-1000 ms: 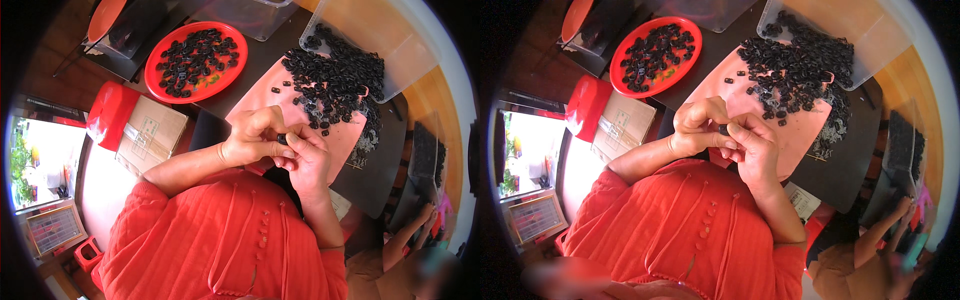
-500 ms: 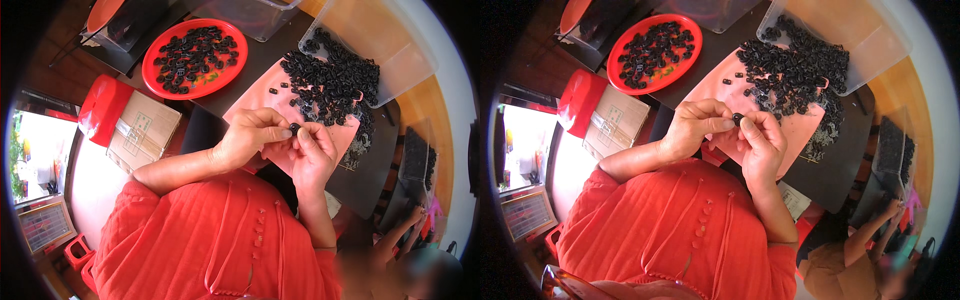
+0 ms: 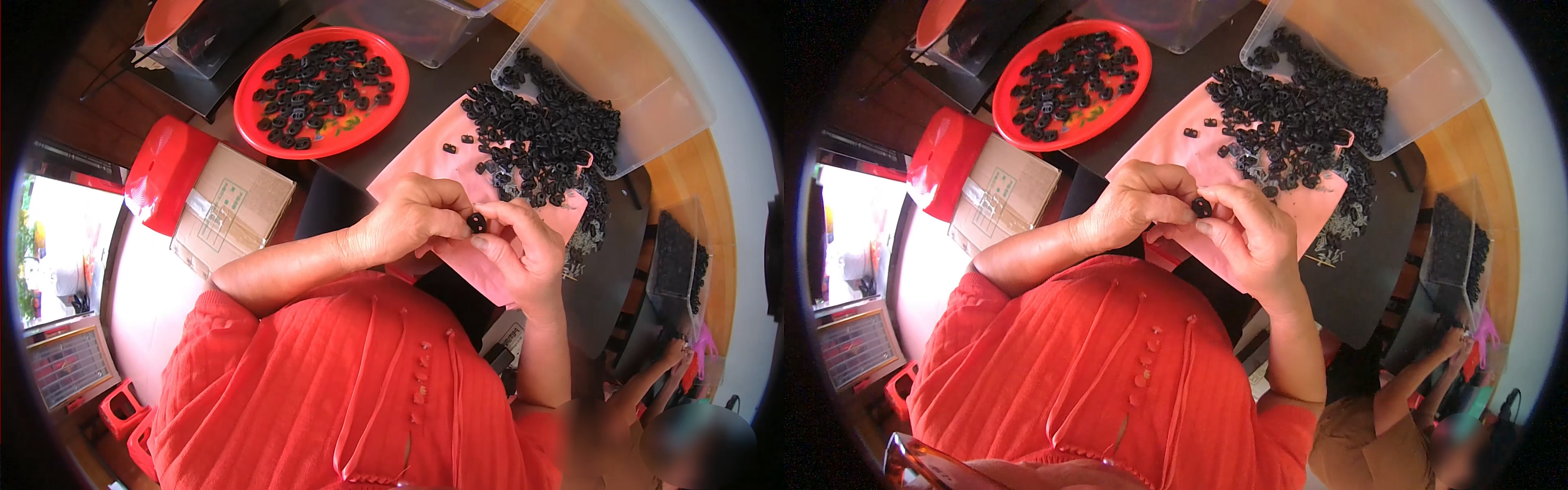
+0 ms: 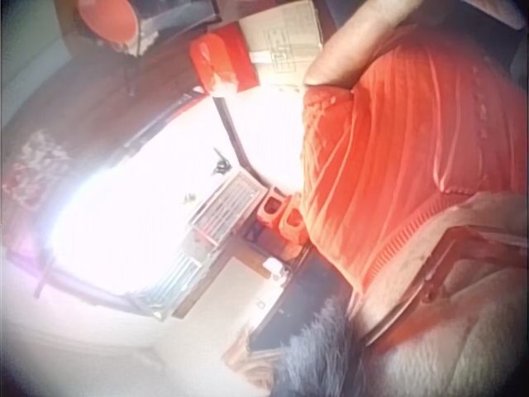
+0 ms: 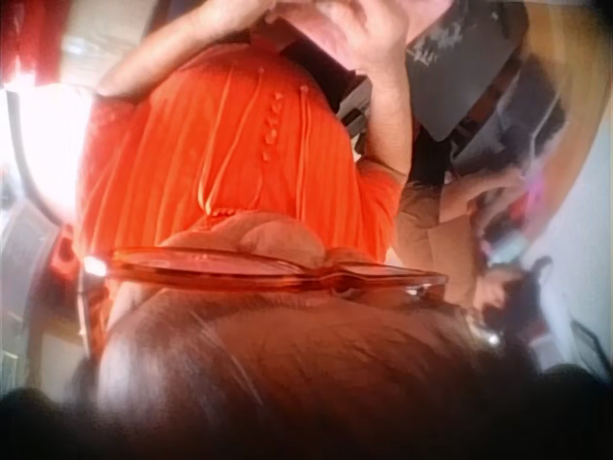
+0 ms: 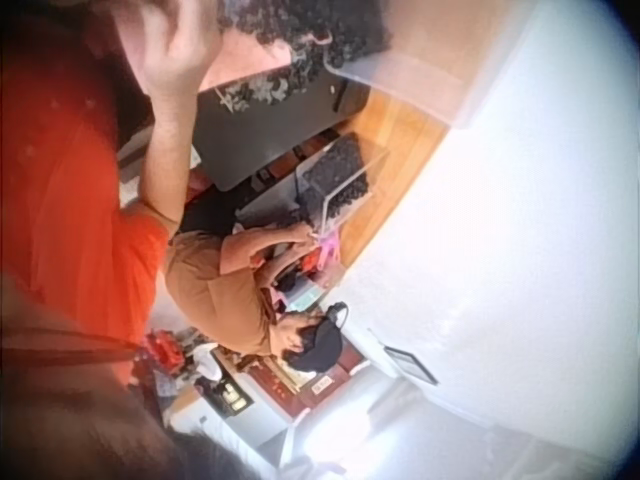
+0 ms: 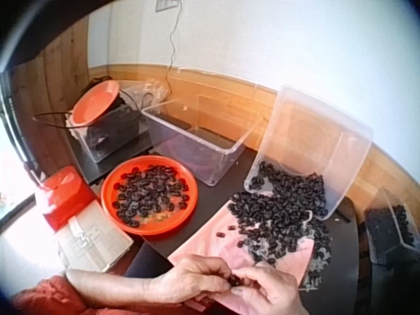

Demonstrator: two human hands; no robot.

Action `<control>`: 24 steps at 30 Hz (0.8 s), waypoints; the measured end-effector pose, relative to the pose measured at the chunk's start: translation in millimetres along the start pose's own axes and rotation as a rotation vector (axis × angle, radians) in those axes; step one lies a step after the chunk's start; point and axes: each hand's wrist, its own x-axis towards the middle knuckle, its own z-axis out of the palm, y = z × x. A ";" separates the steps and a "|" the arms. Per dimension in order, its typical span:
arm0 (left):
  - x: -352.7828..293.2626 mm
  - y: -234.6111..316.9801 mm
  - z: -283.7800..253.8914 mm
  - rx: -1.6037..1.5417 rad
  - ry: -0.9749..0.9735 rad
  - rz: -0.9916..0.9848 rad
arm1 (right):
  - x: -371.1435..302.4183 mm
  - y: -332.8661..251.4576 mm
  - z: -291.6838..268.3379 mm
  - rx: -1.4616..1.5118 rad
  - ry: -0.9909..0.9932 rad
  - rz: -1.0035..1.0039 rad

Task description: The person assembles plastic cord locks by inserting small inner pieces into the lock bodies by hand.

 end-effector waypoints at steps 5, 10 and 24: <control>0.9 2.6 4.3 0.015 -0.016 -0.019 | 3.2 -0.5 -6.6 -0.195 -0.052 -0.137; 5.9 -4.2 12.9 -0.003 -0.008 0.027 | -1.4 7.3 -7.5 -0.234 0.010 -0.163; 5.5 2.0 21.1 0.016 -0.049 0.047 | -1.0 7.3 -18.6 -0.287 -0.038 -0.171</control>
